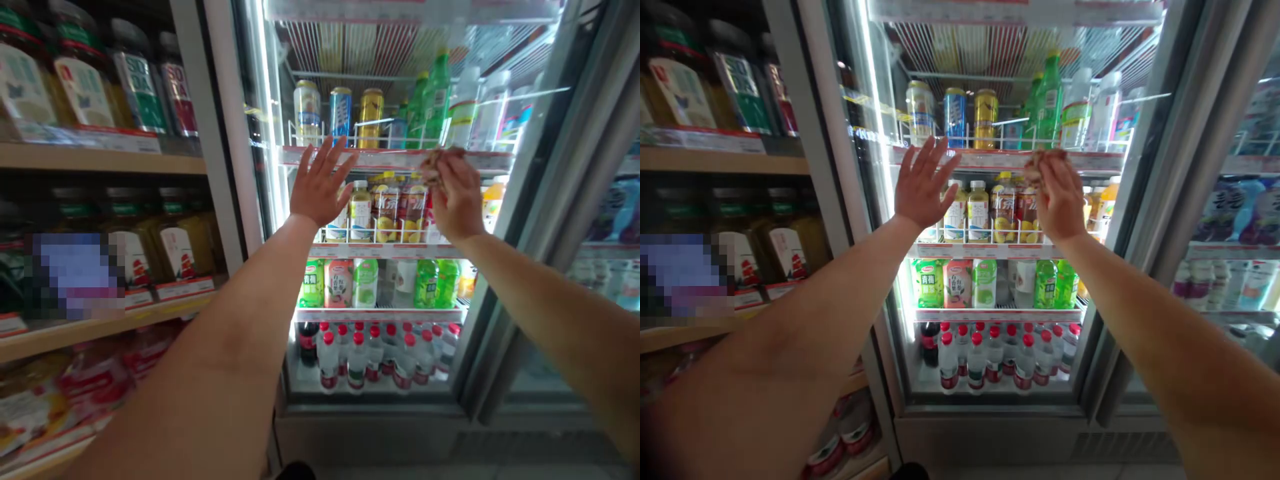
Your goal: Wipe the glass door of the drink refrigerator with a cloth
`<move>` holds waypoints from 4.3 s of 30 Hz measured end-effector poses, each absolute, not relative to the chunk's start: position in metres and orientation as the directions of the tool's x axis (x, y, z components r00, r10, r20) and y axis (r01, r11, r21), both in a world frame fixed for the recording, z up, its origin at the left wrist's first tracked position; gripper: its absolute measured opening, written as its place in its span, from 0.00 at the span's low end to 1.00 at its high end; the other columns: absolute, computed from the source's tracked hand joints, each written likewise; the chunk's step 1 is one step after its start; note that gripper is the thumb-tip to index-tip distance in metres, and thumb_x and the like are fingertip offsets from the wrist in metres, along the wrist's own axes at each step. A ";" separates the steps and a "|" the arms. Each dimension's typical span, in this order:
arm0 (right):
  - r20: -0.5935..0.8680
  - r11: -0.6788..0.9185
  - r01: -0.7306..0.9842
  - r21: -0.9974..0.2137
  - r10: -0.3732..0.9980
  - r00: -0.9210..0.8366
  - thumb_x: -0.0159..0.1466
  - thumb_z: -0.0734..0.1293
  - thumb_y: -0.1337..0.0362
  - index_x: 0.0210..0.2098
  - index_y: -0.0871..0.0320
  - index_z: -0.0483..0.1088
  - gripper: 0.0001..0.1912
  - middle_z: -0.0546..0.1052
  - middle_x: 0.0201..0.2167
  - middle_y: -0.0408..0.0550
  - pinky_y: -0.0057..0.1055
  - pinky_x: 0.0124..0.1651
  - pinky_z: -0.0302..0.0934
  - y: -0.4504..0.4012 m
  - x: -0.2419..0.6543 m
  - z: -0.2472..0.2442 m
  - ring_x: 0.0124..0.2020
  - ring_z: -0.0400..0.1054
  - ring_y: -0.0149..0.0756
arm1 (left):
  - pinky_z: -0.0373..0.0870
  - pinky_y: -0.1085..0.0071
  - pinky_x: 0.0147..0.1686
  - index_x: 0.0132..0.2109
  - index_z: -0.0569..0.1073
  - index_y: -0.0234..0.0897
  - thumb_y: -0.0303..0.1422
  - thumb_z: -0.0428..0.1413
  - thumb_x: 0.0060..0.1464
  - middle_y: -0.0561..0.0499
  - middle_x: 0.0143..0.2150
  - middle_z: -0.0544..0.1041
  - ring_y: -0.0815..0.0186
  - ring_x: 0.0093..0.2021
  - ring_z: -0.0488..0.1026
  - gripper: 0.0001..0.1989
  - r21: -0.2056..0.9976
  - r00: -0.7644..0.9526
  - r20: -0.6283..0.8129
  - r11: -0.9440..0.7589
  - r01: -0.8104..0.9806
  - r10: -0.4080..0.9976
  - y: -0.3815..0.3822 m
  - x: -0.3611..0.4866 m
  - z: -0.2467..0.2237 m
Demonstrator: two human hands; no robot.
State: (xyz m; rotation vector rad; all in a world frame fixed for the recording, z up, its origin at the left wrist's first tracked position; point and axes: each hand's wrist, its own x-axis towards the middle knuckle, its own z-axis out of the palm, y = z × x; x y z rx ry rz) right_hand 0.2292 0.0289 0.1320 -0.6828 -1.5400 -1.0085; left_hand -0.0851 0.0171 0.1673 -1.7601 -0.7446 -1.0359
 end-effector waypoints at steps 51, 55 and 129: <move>0.859 0.524 0.741 0.419 0.037 -0.511 0.73 0.56 0.66 0.74 0.41 0.50 0.32 0.68 0.68 0.43 0.53 0.71 0.55 0.016 0.152 0.130 0.70 0.58 0.50 | 0.38 0.46 0.75 0.73 0.58 0.50 0.42 0.49 0.67 0.52 0.76 0.54 0.54 0.77 0.45 0.29 -0.373 0.448 0.891 -0.438 0.818 0.078 0.015 -0.085 0.169; 0.898 0.517 0.777 0.359 0.035 -0.439 0.72 0.56 0.66 0.73 0.41 0.53 0.32 0.67 0.68 0.42 0.55 0.72 0.53 0.017 0.167 0.138 0.70 0.57 0.51 | 0.37 0.44 0.75 0.72 0.58 0.50 0.41 0.48 0.67 0.51 0.76 0.54 0.54 0.77 0.45 0.29 -0.372 0.446 0.893 -0.462 0.805 0.060 0.016 -0.085 0.169; 0.876 0.463 0.774 0.431 -0.011 -0.481 0.72 0.58 0.66 0.71 0.48 0.59 0.28 0.69 0.67 0.47 0.52 0.71 0.56 0.015 0.177 0.118 0.69 0.60 0.49 | 0.42 0.47 0.75 0.70 0.62 0.42 0.37 0.51 0.67 0.45 0.75 0.55 0.54 0.76 0.48 0.27 -0.426 0.464 0.886 -0.368 0.826 0.018 0.019 -0.086 0.167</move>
